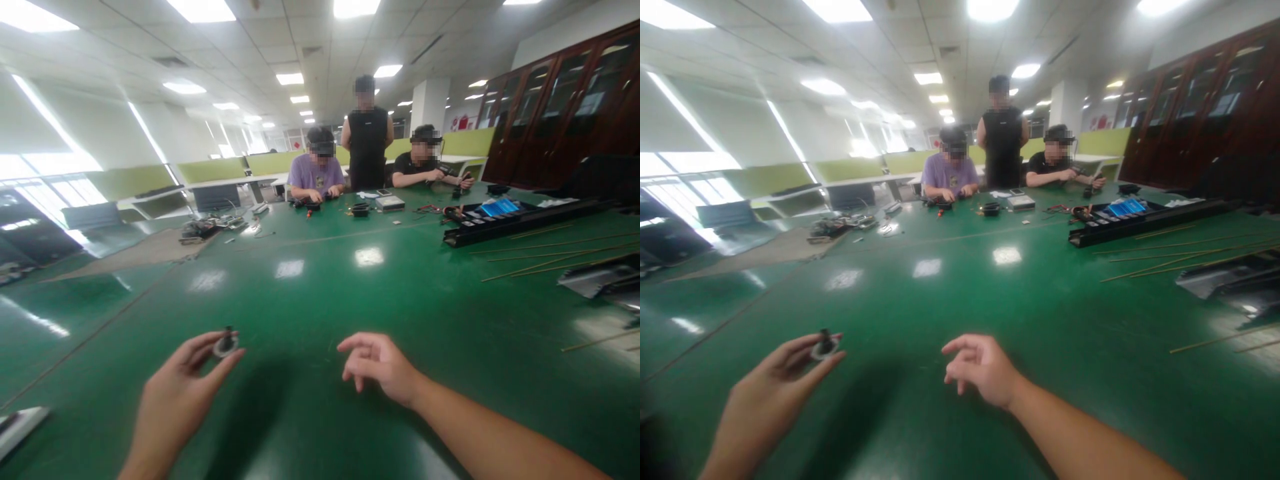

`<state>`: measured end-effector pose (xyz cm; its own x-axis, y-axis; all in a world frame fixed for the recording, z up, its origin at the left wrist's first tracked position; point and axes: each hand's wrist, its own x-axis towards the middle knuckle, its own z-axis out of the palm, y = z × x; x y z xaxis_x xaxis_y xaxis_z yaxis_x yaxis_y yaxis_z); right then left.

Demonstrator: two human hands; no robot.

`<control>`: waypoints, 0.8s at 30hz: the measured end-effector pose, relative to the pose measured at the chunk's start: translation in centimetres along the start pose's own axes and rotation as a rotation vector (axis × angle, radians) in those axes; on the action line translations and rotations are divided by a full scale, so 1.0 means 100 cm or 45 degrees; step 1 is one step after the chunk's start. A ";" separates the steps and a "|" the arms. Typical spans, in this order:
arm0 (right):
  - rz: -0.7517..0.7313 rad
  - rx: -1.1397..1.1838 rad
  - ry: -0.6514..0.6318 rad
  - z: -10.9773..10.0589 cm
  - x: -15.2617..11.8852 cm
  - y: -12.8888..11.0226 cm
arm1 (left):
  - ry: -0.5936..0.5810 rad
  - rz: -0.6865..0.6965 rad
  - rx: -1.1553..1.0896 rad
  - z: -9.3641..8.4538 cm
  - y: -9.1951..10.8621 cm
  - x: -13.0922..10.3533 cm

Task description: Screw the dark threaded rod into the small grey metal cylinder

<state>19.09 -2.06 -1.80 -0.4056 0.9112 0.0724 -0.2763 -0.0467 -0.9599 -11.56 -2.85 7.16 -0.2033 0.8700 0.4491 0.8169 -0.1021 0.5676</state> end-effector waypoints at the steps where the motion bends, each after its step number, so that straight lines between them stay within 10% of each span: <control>1: -0.041 -0.072 0.090 -0.002 0.001 0.000 | -0.124 0.045 -0.059 0.018 0.009 0.000; 6: -0.059 -0.433 0.372 -0.004 0.007 0.009 | -0.401 0.571 -0.236 0.092 0.052 -0.017; 12: -0.094 -0.567 0.241 -0.002 0.003 0.019 | -0.550 0.979 -0.337 0.109 0.043 -0.042; 24: -0.033 -0.665 0.183 0.003 -0.003 0.008 | -0.578 0.334 -0.585 0.119 0.035 -0.048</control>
<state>18.68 -2.49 -2.51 -0.2710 0.9579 0.0951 0.2005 0.1528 -0.9677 -1.31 -1.62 -1.15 0.2969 0.8941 0.3353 0.4765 -0.4431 0.7593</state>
